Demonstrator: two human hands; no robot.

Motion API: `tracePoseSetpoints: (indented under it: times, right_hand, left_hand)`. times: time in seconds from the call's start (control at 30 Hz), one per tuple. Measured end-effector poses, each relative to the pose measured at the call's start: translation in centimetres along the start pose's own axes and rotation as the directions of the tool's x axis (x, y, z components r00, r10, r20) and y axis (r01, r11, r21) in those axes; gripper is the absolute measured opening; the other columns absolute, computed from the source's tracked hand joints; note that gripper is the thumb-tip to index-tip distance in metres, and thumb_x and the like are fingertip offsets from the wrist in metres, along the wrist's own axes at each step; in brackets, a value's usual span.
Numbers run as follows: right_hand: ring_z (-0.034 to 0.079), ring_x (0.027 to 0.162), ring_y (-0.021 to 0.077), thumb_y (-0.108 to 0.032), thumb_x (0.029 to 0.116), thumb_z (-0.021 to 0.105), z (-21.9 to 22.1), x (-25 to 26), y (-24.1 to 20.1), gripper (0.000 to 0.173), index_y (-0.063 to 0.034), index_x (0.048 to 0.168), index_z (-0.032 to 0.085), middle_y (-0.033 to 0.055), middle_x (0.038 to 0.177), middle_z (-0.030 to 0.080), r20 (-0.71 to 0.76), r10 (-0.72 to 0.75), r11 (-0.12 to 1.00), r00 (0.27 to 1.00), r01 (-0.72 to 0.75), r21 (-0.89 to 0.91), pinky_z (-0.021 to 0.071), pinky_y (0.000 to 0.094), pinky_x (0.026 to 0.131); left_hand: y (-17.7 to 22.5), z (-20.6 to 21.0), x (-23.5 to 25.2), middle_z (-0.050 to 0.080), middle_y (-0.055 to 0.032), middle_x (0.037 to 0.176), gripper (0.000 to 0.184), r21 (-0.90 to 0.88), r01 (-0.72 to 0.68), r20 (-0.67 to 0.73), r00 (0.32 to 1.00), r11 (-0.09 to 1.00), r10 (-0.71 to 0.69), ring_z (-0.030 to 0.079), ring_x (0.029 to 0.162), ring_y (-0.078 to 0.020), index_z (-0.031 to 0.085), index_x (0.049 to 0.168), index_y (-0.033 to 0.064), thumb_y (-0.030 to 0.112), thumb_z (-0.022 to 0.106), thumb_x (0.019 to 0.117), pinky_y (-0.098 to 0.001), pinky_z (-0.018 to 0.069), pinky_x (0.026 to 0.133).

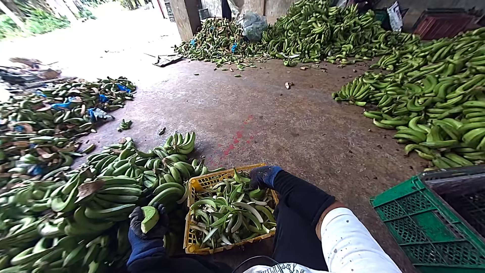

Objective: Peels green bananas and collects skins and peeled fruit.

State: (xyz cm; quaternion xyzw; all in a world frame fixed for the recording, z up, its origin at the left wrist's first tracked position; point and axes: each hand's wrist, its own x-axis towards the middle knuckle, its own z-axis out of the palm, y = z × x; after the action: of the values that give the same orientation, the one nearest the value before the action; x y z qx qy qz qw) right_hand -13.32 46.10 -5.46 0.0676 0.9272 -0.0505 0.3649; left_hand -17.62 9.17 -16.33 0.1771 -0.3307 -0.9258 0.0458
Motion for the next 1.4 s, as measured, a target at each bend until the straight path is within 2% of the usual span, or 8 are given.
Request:
tracePoseSetpoints:
  times: [0.13, 0.4, 0.57, 0.73, 0.9, 1.07, 1.3, 1.4]
  right_hand:
    - [0.068, 0.106, 0.0373, -0.031, 0.1009, 0.063, 0.1, 0.2, 0.1, 0.04, 0.0066, 0.114, 0.067, 0.0247, 0.113, 0.069, -0.009, 0.017, 1.0, 1.0, -0.017, 0.013, 0.0519, 0.0606, 0.09]
    - [0.068, 0.103, 0.0383, -0.033, 0.1002, 0.063, 0.2, 0.3, 0.7, 0.041, 0.0061, 0.112, 0.066, 0.0246, 0.11, 0.069, -0.021, -0.018, 1.0, 1.0, 0.017, -0.022, 0.0523, 0.0625, 0.086]
    - [0.068, 0.105, 0.0392, -0.032, 0.1001, 0.063, 0.1, 0.2, 0.3, 0.042, 0.0076, 0.113, 0.066, 0.0258, 0.112, 0.068, -0.016, 0.003, 1.0, 1.0, -0.004, -0.022, 0.052, 0.0628, 0.088]
    - [0.068, 0.101, 0.0374, -0.032, 0.1002, 0.063, 0.2, 0.4, 0.3, 0.042, 0.0068, 0.114, 0.065, 0.0248, 0.11, 0.068, -0.006, 0.008, 1.0, 1.0, -0.008, -0.006, 0.0525, 0.0608, 0.086]
    - [0.068, 0.105, 0.0378, -0.031, 0.1008, 0.063, 0.1, 0.3, 0.0, 0.042, 0.0083, 0.114, 0.065, 0.0256, 0.113, 0.068, 0.005, 0.027, 0.999, 1.0, -0.027, -0.022, 0.052, 0.0603, 0.089]
    - [0.068, 0.103, 0.0367, -0.033, 0.1006, 0.063, 0.2, 0.5, 0.0, 0.043, 0.0083, 0.111, 0.066, 0.0248, 0.111, 0.069, 0.006, 0.033, 0.999, 0.999, -0.033, -0.022, 0.052, 0.0596, 0.089]
    - [0.068, 0.103, 0.0366, -0.033, 0.1007, 0.063, 0.2, 0.3, -0.1, 0.043, 0.0075, 0.114, 0.065, 0.0244, 0.112, 0.068, 0.004, 0.032, 0.999, 0.999, -0.032, -0.019, 0.0523, 0.0592, 0.088]
    - [0.068, 0.103, 0.0366, -0.033, 0.1005, 0.064, 0.1, 0.4, 0.0, 0.043, 0.0079, 0.115, 0.065, 0.0248, 0.112, 0.068, 0.01, 0.034, 0.999, 0.999, -0.034, -0.013, 0.0523, 0.0594, 0.088]
  left_hand:
    - [0.0, 0.0, -0.1, 0.07, -0.0089, 0.093, 0.032, 0.023, 0.014, -0.009, 1.0, 1.0, -0.014, 0.072, 0.076, -0.0212, 0.052, 0.114, 0.0137, 0.043, 0.04, 0.109, -0.0376, 0.0619, 0.06]
    - [-0.2, 0.2, -0.1, 0.07, -0.0078, 0.091, 0.031, 0.045, 0.027, 0.01, 1.0, 0.999, -0.028, 0.072, 0.075, -0.0206, 0.054, 0.111, 0.0145, 0.043, 0.041, 0.1084, -0.0376, 0.0622, 0.06]
    - [-0.3, 0.3, -0.1, 0.07, -0.0074, 0.09, 0.029, 0.045, 0.014, 0.017, 1.0, 0.999, -0.014, 0.072, 0.074, -0.02, 0.054, 0.11, 0.014, 0.04, 0.04, 0.1092, -0.0373, 0.062, 0.059]
    - [-0.2, 0.2, 0.1, 0.07, -0.0076, 0.09, 0.031, 0.059, 0.019, 0.005, 1.0, 0.998, -0.019, 0.072, 0.075, -0.0203, 0.053, 0.112, 0.0147, 0.043, 0.039, 0.109, -0.0379, 0.0617, 0.059]
    - [-0.4, 0.4, 0.1, 0.065, -0.007, 0.088, 0.03, 0.12, -0.008, -0.053, 0.998, 0.993, 0.015, 0.07, 0.074, -0.0206, 0.052, 0.113, 0.0144, 0.043, 0.044, 0.1079, -0.0406, 0.0614, 0.062]
    - [-0.2, 0.8, -0.4, 0.067, -0.0063, 0.088, 0.027, 0.079, 0.009, -0.002, 1.0, 0.997, -0.009, 0.071, 0.074, -0.02, 0.053, 0.112, 0.0149, 0.04, 0.044, 0.1086, -0.0397, 0.0621, 0.061]
    - [-0.3, 0.8, -0.4, 0.068, -0.006, 0.086, 0.029, 0.086, 0.01, 0.013, 1.0, 0.996, -0.011, 0.071, 0.072, -0.0196, 0.053, 0.11, 0.0155, 0.042, 0.041, 0.1089, -0.0392, 0.0617, 0.059]
    - [-0.3, 0.7, -0.3, 0.068, -0.0062, 0.088, 0.029, 0.107, 0.004, 0.012, 1.0, 0.994, -0.005, 0.071, 0.074, -0.02, 0.053, 0.113, 0.0156, 0.042, 0.043, 0.1087, -0.0402, 0.0619, 0.061]
